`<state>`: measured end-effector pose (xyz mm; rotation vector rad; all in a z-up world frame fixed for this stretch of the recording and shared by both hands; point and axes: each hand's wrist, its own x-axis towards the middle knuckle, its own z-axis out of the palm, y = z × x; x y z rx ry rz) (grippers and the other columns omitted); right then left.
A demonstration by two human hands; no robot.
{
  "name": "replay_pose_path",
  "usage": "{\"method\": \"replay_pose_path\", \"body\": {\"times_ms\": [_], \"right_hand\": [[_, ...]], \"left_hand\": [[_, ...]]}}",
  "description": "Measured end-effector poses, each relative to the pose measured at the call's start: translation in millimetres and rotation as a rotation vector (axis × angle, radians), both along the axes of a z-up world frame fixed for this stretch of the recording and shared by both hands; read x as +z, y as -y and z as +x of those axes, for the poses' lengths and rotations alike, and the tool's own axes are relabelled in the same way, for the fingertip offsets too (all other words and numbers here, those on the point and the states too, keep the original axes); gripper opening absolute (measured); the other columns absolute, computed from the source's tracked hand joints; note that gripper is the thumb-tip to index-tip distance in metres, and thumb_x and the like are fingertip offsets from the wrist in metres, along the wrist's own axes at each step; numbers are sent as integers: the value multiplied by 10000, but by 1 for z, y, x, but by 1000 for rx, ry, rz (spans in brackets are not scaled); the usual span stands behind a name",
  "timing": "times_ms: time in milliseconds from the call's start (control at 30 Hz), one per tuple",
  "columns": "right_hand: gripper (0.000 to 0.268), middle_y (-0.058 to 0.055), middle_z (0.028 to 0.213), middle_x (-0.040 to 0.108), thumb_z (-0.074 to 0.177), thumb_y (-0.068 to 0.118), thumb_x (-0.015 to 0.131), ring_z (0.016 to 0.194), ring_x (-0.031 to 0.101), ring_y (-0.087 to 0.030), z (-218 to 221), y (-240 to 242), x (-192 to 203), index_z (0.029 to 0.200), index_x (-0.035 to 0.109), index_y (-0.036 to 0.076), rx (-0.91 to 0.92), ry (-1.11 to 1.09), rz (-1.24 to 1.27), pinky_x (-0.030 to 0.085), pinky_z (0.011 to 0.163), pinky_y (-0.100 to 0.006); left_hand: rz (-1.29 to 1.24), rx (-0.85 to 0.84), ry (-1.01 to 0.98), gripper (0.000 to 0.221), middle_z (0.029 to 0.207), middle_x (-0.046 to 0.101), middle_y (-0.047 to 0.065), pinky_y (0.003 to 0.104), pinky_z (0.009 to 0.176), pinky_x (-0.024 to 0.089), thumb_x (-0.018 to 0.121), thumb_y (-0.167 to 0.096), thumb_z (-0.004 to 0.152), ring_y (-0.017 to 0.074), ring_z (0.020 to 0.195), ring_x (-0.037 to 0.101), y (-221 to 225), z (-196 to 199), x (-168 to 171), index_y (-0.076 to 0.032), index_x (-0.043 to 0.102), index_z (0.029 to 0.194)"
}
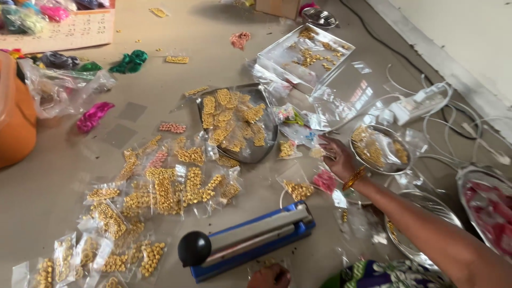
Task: The person sits on the floor packing gold-colored bead jewelry pieces into small clear plastic bags. They fill a bag with beads, seal it using a hand-held impulse bag sealer, and set the sealed bag aside, repeating with more bead pieces.
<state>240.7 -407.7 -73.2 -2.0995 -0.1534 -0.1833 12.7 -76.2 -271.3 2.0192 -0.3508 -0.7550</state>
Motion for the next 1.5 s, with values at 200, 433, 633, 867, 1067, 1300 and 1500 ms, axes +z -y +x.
{"method": "replay_pose_path", "body": {"times_ms": [200, 433, 633, 867, 1067, 1300, 1500], "right_hand": [[691, -54, 1479, 538, 879, -87, 659, 1344, 563, -214, -98, -88, 122, 1501, 420, 97, 155, 159, 81, 517, 1088, -351], [348, -49, 1382, 701, 986, 5, 653, 1273, 704, -194, -196, -217, 183, 1311, 672, 127, 431, 424, -149, 610, 1045, -329], [307, -67, 1348, 682, 975, 91, 673, 1131, 697, -107, -187, -234, 149, 1282, 662, 82, 287, 303, 40, 622, 836, -259], [322, -10, 1098, 739, 924, 194, 763, 976, 661, -65, -148, -196, 121, 1211, 731, 52, 244, -282, 397, 558, 861, -225], [218, 22, 846, 701, 928, 215, 780, 756, 584, -73, -141, -182, 125, 1027, 772, 21, 199, -355, 349, 505, 681, -263], [199, 35, 878, 748, 899, 218, 763, 828, 670, -45, -148, -189, 131, 1005, 747, 50, 331, -401, 127, 552, 771, -233], [124, 34, 866, 705, 942, 137, 709, 831, 651, -47, -145, -188, 114, 999, 690, 29, 353, -354, 225, 545, 766, -232]], "left_hand": [[-432, 179, -175, 351, 929, 774, 115, 317, 758, 597, 688, -381, 973, 194, 848, 745, -5, 16, 168, -44, 739, 1060], [-1300, 602, -80, 426, 1176, 744, 56, 297, 921, 578, 685, -234, 923, 165, 1065, 700, -37, 9, 257, -46, 643, 1303], [-1335, 820, -215, 238, 1004, 737, 41, 282, 773, 546, 636, -206, 1013, 115, 865, 675, -62, 7, 271, -23, 691, 1156], [-1222, 790, -372, 241, 659, 513, -51, 217, 524, 393, 678, -303, 1020, 43, 540, 434, -47, 8, 230, -92, 640, 911], [-1276, 871, -468, 198, 664, 523, -73, 203, 445, 303, 641, -288, 1021, 20, 498, 391, -45, 13, 231, -114, 676, 933], [-1293, 931, -570, 171, 868, 707, -34, 209, 576, 426, 600, -226, 1004, 26, 660, 568, -44, 8, 264, -84, 689, 1036], [-1204, 953, -357, 180, 763, 634, -82, 206, 452, 278, 690, -264, 991, 0, 537, 397, -43, 9, 239, -100, 760, 1018]]}}
